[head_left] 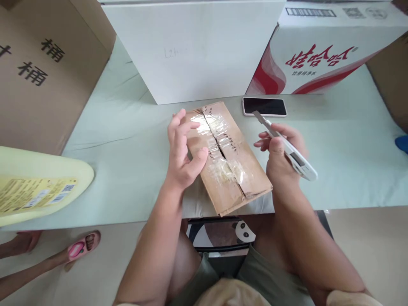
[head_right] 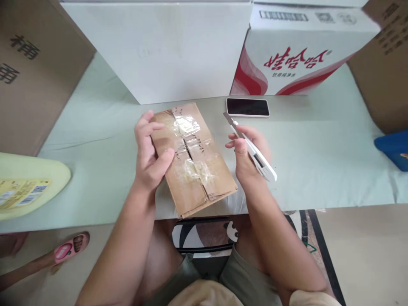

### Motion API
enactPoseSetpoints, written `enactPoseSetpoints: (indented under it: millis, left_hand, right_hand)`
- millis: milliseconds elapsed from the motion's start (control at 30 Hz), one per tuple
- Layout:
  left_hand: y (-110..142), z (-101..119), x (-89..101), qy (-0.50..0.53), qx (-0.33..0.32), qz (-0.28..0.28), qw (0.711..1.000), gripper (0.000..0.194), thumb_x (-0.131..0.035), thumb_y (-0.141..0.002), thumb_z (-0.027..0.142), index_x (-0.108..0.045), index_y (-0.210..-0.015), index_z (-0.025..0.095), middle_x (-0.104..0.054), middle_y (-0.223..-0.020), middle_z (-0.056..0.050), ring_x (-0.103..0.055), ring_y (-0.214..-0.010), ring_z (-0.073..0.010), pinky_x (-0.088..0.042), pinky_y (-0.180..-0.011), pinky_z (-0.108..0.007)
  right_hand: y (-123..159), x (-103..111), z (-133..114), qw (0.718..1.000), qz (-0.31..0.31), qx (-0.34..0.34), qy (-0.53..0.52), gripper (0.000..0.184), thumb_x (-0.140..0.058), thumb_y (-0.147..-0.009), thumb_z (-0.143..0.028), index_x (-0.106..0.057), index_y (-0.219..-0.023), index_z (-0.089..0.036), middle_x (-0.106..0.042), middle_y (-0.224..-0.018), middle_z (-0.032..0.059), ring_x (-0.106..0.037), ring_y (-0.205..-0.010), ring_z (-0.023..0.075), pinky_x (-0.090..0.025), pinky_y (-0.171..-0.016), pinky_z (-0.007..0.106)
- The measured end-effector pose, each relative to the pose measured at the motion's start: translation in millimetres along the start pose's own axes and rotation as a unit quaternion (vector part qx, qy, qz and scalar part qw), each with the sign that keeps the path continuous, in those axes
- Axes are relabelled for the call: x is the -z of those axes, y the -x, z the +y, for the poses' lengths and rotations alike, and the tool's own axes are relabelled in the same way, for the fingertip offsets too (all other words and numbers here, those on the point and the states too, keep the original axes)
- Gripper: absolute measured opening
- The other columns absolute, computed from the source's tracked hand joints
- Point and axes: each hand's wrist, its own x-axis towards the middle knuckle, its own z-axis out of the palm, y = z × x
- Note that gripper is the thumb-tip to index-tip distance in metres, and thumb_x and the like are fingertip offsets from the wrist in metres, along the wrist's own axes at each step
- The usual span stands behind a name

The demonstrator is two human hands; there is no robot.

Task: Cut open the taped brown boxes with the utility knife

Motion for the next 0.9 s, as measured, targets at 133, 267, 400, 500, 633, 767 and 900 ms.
enactPoseSetpoints:
  millis: [133,267,400,500,633,767,900]
  left_hand:
    - [6,-5,-5.2,-0.005,0.026,0.014,1.000,0.059,-0.047,-0.096,0.075,-0.043,-0.142,0.038,-0.029,-0.172,-0.012,-0.030,-0.162,-0.0359,-0.035,-0.128,-0.063]
    - [8,-9,-8.2,0.006,0.038,0.026,0.999,0.066,-0.046,-0.095,0.079,-0.036,-0.147,0.040,-0.024,-0.173,-0.012,-0.028,-0.164,-0.0354,-0.036,-0.128,-0.063]
    - [5,-12,-9.4,0.049,0.061,0.022,0.997,0.067,-0.045,-0.096,0.080,-0.029,-0.149,0.044,-0.031,-0.170,-0.012,-0.037,-0.160,-0.0335,-0.042,-0.125,-0.059]
    - [4,-15,-7.5,0.105,0.084,0.027,0.991,0.069,-0.044,-0.096,0.081,-0.020,-0.152,0.049,-0.036,-0.168,-0.010,-0.046,-0.155,-0.0312,-0.051,-0.119,-0.055]
    - [3,-16,0.4,0.168,0.154,0.019,0.974,0.067,-0.047,-0.098,0.074,-0.016,-0.154,0.052,-0.035,-0.170,-0.007,-0.047,-0.155,-0.0312,-0.055,-0.115,-0.055]
    - [-1,-4,7.6,0.314,0.263,0.038,0.912,0.074,-0.069,-0.091,0.058,-0.031,-0.153,0.046,-0.043,-0.165,-0.005,-0.051,-0.151,-0.0330,-0.053,-0.117,-0.055]
    - [-12,9,12.4,0.379,0.344,0.099,0.853,0.079,-0.080,-0.081,0.038,-0.040,-0.149,0.039,-0.058,-0.151,-0.007,-0.061,-0.140,-0.0343,-0.056,-0.113,-0.051]
  right_hand:
    - [10,-2,10,0.997,-0.052,-0.036,-0.042,0.048,-0.065,-0.092,-0.072,-0.060,-0.108,-0.026,-0.079,-0.094,0.0047,-0.078,-0.080,0.0202,-0.059,-0.070,0.033]
    - [15,1,4,0.980,-0.142,-0.090,-0.110,0.041,-0.068,-0.093,-0.062,-0.055,-0.114,-0.030,-0.080,-0.120,0.0064,-0.077,-0.116,0.0243,-0.061,-0.095,0.041]
    - [18,2,-3,0.957,-0.200,-0.142,-0.154,0.044,-0.069,-0.091,-0.060,-0.051,-0.119,-0.031,-0.077,-0.131,0.0072,-0.074,-0.126,0.0271,-0.060,-0.104,0.050]
    - [20,2,-1,0.954,-0.222,-0.132,-0.154,0.045,-0.066,-0.091,-0.063,-0.050,-0.119,-0.032,-0.075,-0.135,0.0081,-0.072,-0.129,0.0288,-0.060,-0.105,0.051]
    - [25,1,6,0.932,-0.295,-0.066,-0.198,0.042,-0.068,-0.094,-0.053,-0.049,-0.126,-0.035,-0.069,-0.148,0.0066,-0.063,-0.143,0.0291,-0.053,-0.118,0.056]
    - [28,0,8,0.911,-0.331,-0.117,-0.217,0.045,-0.071,-0.094,-0.046,-0.045,-0.130,-0.039,-0.058,-0.161,0.0012,-0.051,-0.154,0.0277,-0.044,-0.126,0.059]
    - [27,1,12,0.917,-0.311,-0.153,-0.198,0.048,-0.074,-0.093,-0.048,-0.044,-0.131,-0.042,-0.054,-0.163,-0.0017,-0.042,-0.160,0.0256,-0.041,-0.129,0.057]
